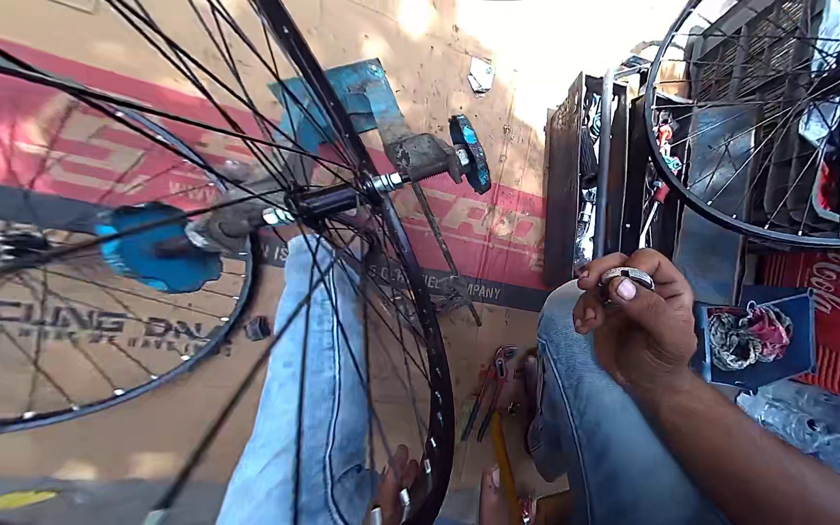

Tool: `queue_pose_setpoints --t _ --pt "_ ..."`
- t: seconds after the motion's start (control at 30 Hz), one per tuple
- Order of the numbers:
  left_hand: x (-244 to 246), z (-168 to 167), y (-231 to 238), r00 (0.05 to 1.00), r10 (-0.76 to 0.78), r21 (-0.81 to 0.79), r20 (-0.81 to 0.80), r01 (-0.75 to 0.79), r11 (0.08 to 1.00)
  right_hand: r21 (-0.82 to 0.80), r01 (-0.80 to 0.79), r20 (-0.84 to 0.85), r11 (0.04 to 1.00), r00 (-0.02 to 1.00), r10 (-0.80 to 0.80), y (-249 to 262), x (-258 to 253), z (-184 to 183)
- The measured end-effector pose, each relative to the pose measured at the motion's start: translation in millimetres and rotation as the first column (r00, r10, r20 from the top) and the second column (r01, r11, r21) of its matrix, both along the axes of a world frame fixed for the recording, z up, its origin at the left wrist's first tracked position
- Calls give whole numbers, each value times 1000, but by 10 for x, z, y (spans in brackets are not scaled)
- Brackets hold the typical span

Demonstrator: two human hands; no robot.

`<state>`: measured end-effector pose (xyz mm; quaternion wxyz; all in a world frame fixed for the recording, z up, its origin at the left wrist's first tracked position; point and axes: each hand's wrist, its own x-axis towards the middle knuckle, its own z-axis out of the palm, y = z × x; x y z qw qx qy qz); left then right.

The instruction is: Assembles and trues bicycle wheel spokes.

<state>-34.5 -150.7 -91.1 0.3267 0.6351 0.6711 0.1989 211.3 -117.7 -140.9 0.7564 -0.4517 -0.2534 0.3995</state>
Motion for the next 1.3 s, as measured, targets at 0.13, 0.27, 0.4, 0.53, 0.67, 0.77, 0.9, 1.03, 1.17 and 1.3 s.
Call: queue_pose_setpoints --t 0.13,0.27,0.4,0.53,0.67,0.77,0.9,1.03,1.17,1.3 --pt "-15 -311 -136 986 109 296 123 -142 945 -44 -11 71 999 997 14 0 3 25" --pt "122 149 163 997 73 295 34 -80 952 -85 -21 114 996 993 31 18 -9 50" --pt "29 -187 -68 960 -7 119 -280 42 992 -91 -26 168 996 985 41 77 -49 64" --pt "-6 -173 -85 890 -185 -323 -417 45 945 -116 -37 207 993 977 61 130 -127 121" --pt "9 -85 -143 916 -107 -223 -388 20 975 -127 -18 215 992 975 46 135 -146 138" --pt "-22 -73 -211 929 -93 -206 -358 18 978 -120 -19 214 993 976 45 136 -146 139" --pt "-22 -35 -179 952 0 -125 -305 -40 991 -120 -23 211 993 976 48 123 -144 138" --pt "0 -16 -118 969 52 -31 -242 -61 998 -104 -26 192 994 980 46 133 -142 135" --pt "-2 -23 -121 974 60 -18 -218 -66 998 -100 -33 181 994 982 50 136 -143 135" --pt "6 -35 -126 979 70 -14 -189 -74 997 -97 -29 177 995 983 46 131 -156 150"
